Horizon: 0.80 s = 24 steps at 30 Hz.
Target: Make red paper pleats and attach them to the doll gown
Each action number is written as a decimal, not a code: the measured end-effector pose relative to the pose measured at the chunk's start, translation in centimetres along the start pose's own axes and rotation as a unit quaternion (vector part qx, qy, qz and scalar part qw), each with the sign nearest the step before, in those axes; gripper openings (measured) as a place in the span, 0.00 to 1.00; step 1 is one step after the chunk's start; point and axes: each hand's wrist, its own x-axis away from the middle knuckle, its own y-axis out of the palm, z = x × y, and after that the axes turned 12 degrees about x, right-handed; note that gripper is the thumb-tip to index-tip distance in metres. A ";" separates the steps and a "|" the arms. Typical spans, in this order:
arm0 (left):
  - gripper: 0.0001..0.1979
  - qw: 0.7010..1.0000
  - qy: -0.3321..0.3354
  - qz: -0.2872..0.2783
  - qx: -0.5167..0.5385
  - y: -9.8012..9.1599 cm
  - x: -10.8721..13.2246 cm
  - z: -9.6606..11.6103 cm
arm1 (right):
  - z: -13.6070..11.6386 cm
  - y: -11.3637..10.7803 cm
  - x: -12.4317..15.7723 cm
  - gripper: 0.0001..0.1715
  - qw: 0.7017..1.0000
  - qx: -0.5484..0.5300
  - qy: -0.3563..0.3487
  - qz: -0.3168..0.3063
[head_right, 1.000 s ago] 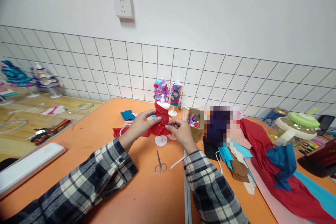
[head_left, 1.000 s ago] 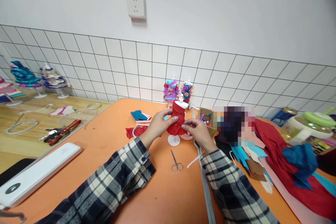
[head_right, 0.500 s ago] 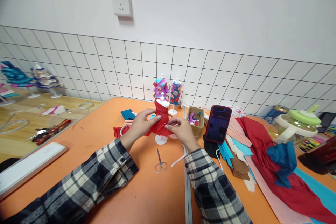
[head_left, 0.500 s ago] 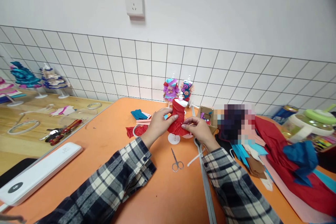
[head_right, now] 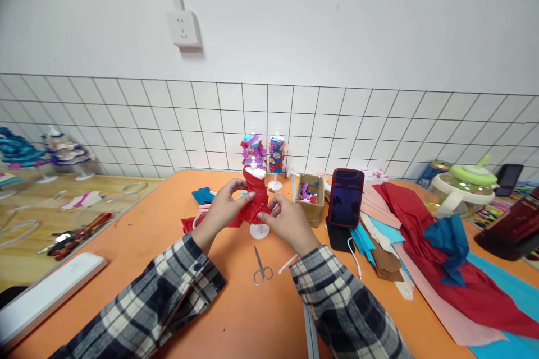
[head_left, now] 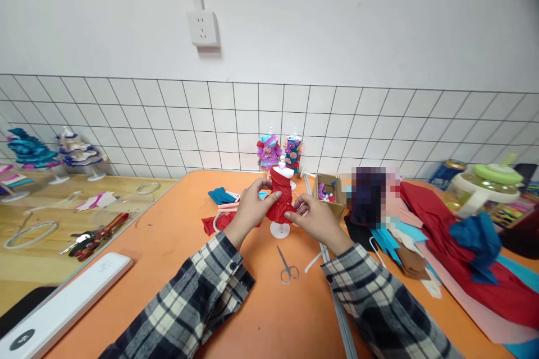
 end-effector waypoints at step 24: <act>0.11 0.996 0.005 -0.004 -0.094 -0.5 0.0 0.9 | -2.3 -4.7 4.8 0.28 0.934 0.326 -0.042 -0.138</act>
